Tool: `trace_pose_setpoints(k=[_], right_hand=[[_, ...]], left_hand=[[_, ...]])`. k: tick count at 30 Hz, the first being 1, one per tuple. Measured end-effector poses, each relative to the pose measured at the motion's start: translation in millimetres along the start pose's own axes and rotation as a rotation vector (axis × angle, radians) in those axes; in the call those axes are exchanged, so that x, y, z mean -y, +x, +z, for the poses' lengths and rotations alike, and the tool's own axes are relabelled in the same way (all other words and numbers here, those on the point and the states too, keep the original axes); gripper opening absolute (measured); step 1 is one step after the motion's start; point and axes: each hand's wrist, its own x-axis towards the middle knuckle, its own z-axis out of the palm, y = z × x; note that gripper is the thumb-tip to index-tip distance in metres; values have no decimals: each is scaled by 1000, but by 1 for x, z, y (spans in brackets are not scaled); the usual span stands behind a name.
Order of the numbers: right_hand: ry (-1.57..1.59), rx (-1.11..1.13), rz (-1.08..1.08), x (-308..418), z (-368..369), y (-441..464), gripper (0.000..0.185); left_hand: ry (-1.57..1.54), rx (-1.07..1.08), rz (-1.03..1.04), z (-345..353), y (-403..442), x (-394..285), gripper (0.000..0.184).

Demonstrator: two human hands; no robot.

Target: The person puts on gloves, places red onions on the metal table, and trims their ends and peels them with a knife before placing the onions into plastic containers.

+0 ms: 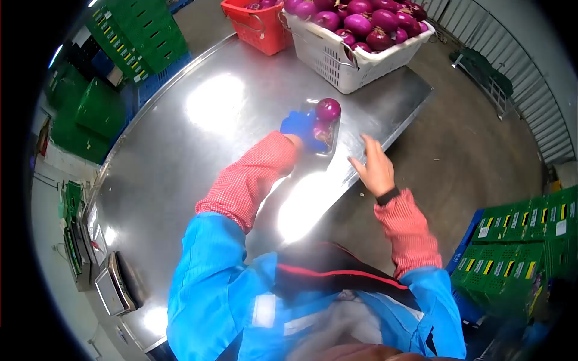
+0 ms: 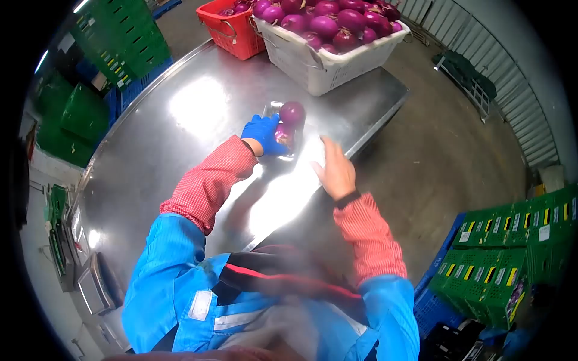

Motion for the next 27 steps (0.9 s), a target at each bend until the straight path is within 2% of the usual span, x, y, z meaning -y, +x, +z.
trace_pose_setpoints(k=[5, 8, 11, 12, 15, 16, 17, 20, 21, 23, 24, 26, 27], right_hand=[[-260, 131, -215, 19, 10, 113, 81], [-356, 293, -280, 18, 18, 147, 82], [-375, 422, -361, 7, 29, 168, 75], [-396, 501, -401, 1, 34, 174, 66], [-207, 557, -447, -10, 44, 184, 59], [-214, 533, -482, -13, 43, 185, 58], [-219, 531, -512, -13, 43, 184, 58], [-193, 502, -597, -10, 50, 186, 62], [-191, 510, -628, -11, 56, 186, 65], [-137, 491, -742, -12, 71, 184, 67], [-92, 492, -775, -11, 71, 186, 65], [117, 549, -680, -18, 61, 197, 64], [217, 578, -628, -23, 59, 204, 63]], left_hand=[[-121, 24, 58, 10, 10, 17, 80], [-273, 110, 113, -18, 5, 17, 82], [-479, 161, 142, -22, 7, 31, 80], [-558, 177, 149, -22, 6, 38, 79], [-1227, 185, 46, -18, -1, 59, 74], [-1595, 134, 24, -17, -4, 60, 62], [-1742, 172, -96, -21, -5, 64, 60], [-2412, -181, -342, 21, 10, 91, 67], [-2398, -150, -403, 18, 12, 94, 66], [-2263, -320, -628, 25, 24, 93, 63], [-2201, -328, -681, 37, 31, 97, 67], [-2081, -334, -786, 77, 47, 114, 74], [-1670, -385, -660, 115, 57, 133, 72]])
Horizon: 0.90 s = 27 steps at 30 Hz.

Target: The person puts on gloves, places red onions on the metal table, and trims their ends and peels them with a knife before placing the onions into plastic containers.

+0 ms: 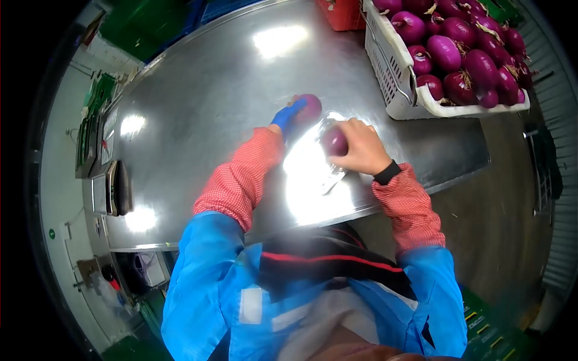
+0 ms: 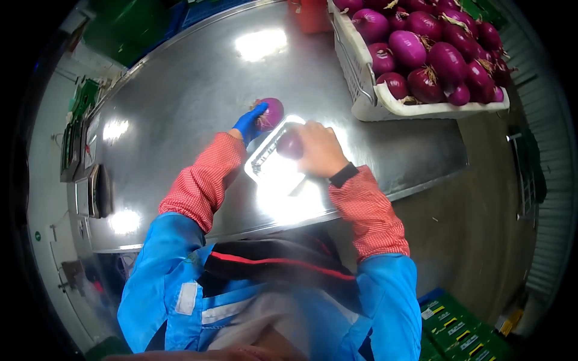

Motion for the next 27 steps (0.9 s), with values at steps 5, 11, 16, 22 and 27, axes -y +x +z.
trace_pose_setpoints(k=[5, 11, 16, 22, 27], right_hand=[[192, -409, 314, -45, -19, 27, 65], [434, -317, 585, -139, 56, 42, 61], [295, -339, 358, -193, 99, 31, 48], [-167, -297, 332, -166, 65, -2, 65], [219, -479, 143, -47, 67, -97, 31]], left_hand=[[480, -8, -193, 66, -25, -51, 52], [1053, 228, 6, 36, 39, 10, 46], [169, -126, -9, 2, 13, 50, 49], [-24, -525, 105, 19, -191, -21, 33], [-62, -663, 290, -2, -341, 54, 26]])
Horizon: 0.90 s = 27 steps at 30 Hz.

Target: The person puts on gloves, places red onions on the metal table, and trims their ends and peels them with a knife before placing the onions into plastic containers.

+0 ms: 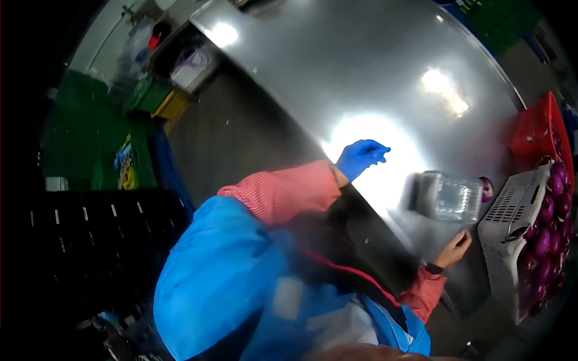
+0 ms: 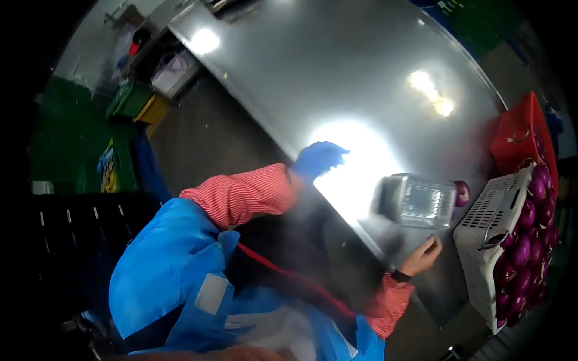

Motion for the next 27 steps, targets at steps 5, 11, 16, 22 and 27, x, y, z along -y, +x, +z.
trace_pose_setpoints(k=[5, 11, 16, 22, 27], right_hand=[[118, 579, -84, 114, 44, -193, 19], [-194, 1214, -367, 161, 76, -335, 30], [-362, 1313, -417, 121, 120, -365, 36], [-597, 1398, -429, 46, 156, -403, 36], [-648, 1307, -281, -25, 170, -397, 33]], left_hand=[[21, -113, 117, -102, -133, 110, 24], [-80, -287, -440, -155, -299, 273, 21], [-152, -422, -630, -124, -413, 383, 22], [-151, -395, -572, -95, -442, 423, 27], [-337, -334, -785, -80, -446, 473, 29]])
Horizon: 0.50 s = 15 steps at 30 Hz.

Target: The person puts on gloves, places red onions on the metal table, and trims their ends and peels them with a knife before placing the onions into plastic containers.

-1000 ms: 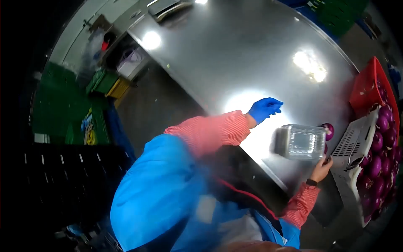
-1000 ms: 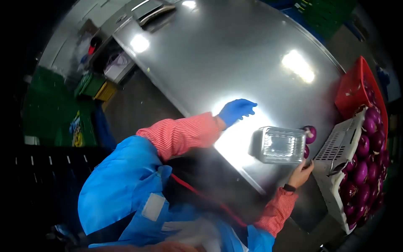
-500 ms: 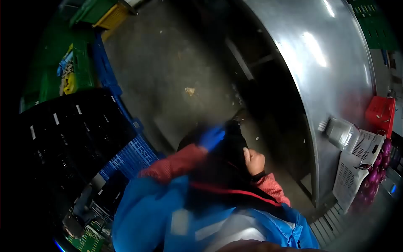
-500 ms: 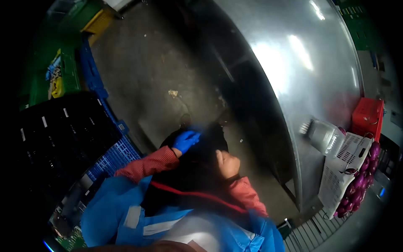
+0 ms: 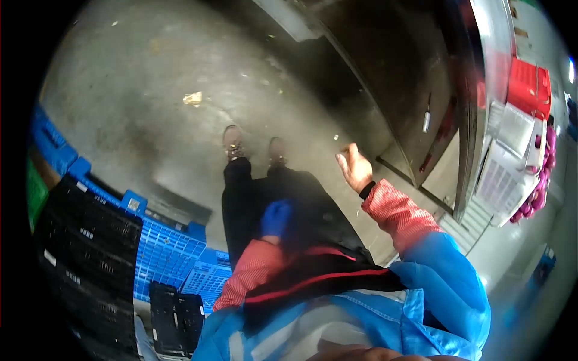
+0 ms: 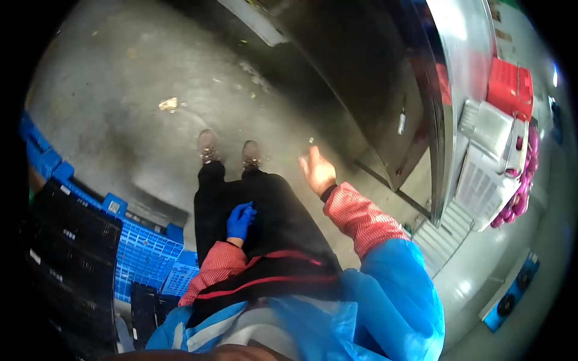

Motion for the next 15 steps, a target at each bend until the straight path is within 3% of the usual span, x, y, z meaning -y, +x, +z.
trace_pose_setpoints(k=[4, 5, 6, 7, 8, 9, 10, 15], right_hand=[[233, -125, 347, -87, 1, 29, 39], [187, -271, 326, -126, 3, 36, 39], [66, -334, 440, -169, 1, 47, 45], [-88, -573, 484, -210, 2, 55, 41], [-117, -197, 850, -304, 1, 71, 43], [-59, -413, 721, -306, -30, 70, 43], [-106, -479, 686, -347, -39, 79, 42], [-397, -354, 722, -545, -41, 135, 40]], left_hand=[[73, -8, -79, -2, 26, 22, 31], [5, -20, -76, -1, 27, 23, 31], [-7, -2, -78, 0, 30, 26, 31], [-18, 11, -76, -1, 36, 29, 31], [-30, 18, -73, -1, 40, 33, 31], [-5, 4, -88, -1, 45, 36, 32], [58, 11, -72, -1, 46, 43, 31], [353, -47, -1, 0, 73, 53, 30]])
